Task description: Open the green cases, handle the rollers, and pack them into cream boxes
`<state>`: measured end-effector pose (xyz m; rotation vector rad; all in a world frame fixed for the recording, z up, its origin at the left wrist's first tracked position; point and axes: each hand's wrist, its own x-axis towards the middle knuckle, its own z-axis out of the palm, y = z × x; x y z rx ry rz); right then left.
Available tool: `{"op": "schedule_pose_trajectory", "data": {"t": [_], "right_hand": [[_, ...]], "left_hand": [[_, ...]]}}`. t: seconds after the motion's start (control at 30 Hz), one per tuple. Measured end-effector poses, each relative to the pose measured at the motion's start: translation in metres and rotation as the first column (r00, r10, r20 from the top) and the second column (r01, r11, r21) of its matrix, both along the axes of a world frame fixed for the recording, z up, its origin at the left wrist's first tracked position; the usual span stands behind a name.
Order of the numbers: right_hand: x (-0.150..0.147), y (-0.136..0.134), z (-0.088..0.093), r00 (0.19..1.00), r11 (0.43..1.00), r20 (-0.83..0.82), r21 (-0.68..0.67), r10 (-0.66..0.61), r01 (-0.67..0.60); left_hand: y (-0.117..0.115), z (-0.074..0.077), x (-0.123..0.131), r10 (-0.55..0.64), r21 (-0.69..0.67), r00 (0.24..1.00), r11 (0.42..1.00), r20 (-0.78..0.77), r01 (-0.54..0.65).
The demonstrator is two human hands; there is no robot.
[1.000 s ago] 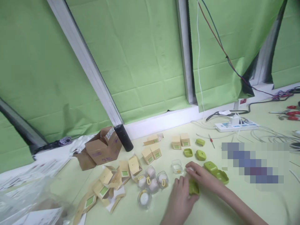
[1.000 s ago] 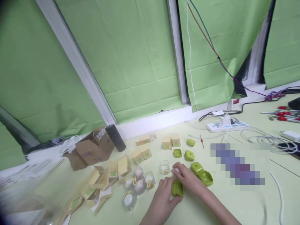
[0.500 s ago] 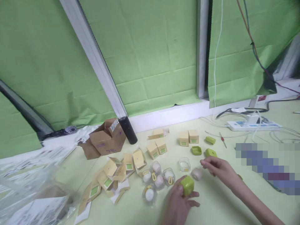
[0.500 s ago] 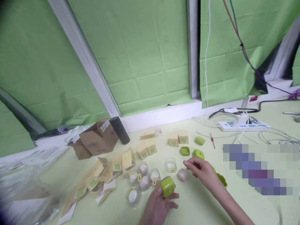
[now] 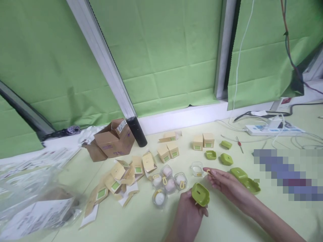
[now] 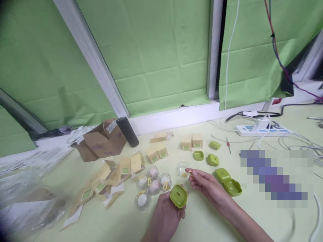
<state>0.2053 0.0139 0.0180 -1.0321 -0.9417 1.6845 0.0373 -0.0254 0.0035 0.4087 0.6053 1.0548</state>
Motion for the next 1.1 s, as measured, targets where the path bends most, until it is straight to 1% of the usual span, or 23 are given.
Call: {"op": "schedule_pose_trajectory", "data": {"t": [0.07, 0.13, 0.17, 0.23, 0.3, 0.37, 0.5, 0.63, 0.77, 0.87, 0.93, 0.97, 1.03, 1.1], "right_hand": [[0.0, -0.002, 0.005, 0.995, 0.995, 0.1, 0.097, 0.005, -0.014], [0.0, -0.004, 0.009, 0.973, 0.978, 0.23, 0.202, -0.003, -0.044], [0.0, -0.005, 0.011, 0.955, 0.962, 0.297, 0.264, -0.016, -0.066], [-0.001, -0.007, 0.013, 0.9, 0.912, 0.433, 0.387, -0.05, -0.135], [-0.003, -0.009, 0.012, 0.832, 0.856, 0.551, 0.462, -0.07, -0.234], [-0.006, -0.011, 0.011, 0.767, 0.809, 0.635, 0.498, -0.094, -0.313], [-0.01, -0.014, 0.01, 0.673, 0.717, 0.715, 0.568, -0.187, -0.404], [-0.011, -0.014, 0.012, 0.584, 0.666, 0.789, 0.54, -0.189, -0.514], [-0.011, -0.014, 0.009, 0.554, 0.626, 0.805, 0.547, -0.211, -0.555], [-0.014, -0.015, 0.006, 0.555, 0.624, 0.796, 0.564, -0.239, -0.541], [-0.014, -0.016, 0.005, 0.586, 0.647, 0.77, 0.584, -0.252, -0.49], [-0.014, -0.017, 0.005, 0.609, 0.672, 0.754, 0.585, -0.245, -0.454], [-0.013, -0.017, 0.005, 0.657, 0.74, 0.726, 0.553, -0.204, -0.382], [-0.012, -0.016, 0.004, 0.687, 0.796, 0.71, 0.502, -0.155, -0.338]], "left_hand": [[-0.001, 0.0, 0.002, 0.025, 0.009, 1.0, 1.0, -0.013, -0.025], [-0.003, -0.002, 0.002, 0.051, 0.061, 0.998, 0.997, -0.038, -0.049], [-0.004, -0.003, 0.003, 0.058, 0.091, 0.997, 0.994, -0.052, -0.053], [-0.006, -0.004, 0.002, 0.062, 0.141, 0.994, 0.989, -0.085, -0.049], [-0.007, -0.005, 0.002, 0.06, 0.169, 0.992, 0.985, -0.115, -0.04], [-0.007, -0.004, 0.002, 0.064, 0.179, 0.989, 0.983, -0.133, -0.04], [-0.005, -0.007, 0.004, 0.07, 0.144, 0.982, 0.989, -0.177, -0.045], [-0.004, -0.012, 0.005, 0.09, 0.118, 0.973, 0.991, -0.212, -0.066], [-0.004, -0.017, 0.003, 0.087, 0.138, 0.957, 0.989, -0.278, -0.05], [-0.003, -0.019, 0.001, 0.099, 0.152, 0.936, 0.987, -0.338, -0.049], [-0.002, -0.018, 0.0, 0.107, 0.148, 0.939, 0.987, -0.326, -0.061], [-0.002, -0.017, 0.0, 0.105, 0.14, 0.944, 0.988, -0.314, -0.064], [-0.002, -0.016, -0.001, 0.095, 0.118, 0.943, 0.991, -0.32, -0.06], [-0.003, -0.016, -0.002, 0.096, 0.114, 0.917, 0.992, -0.387, -0.056]]}}
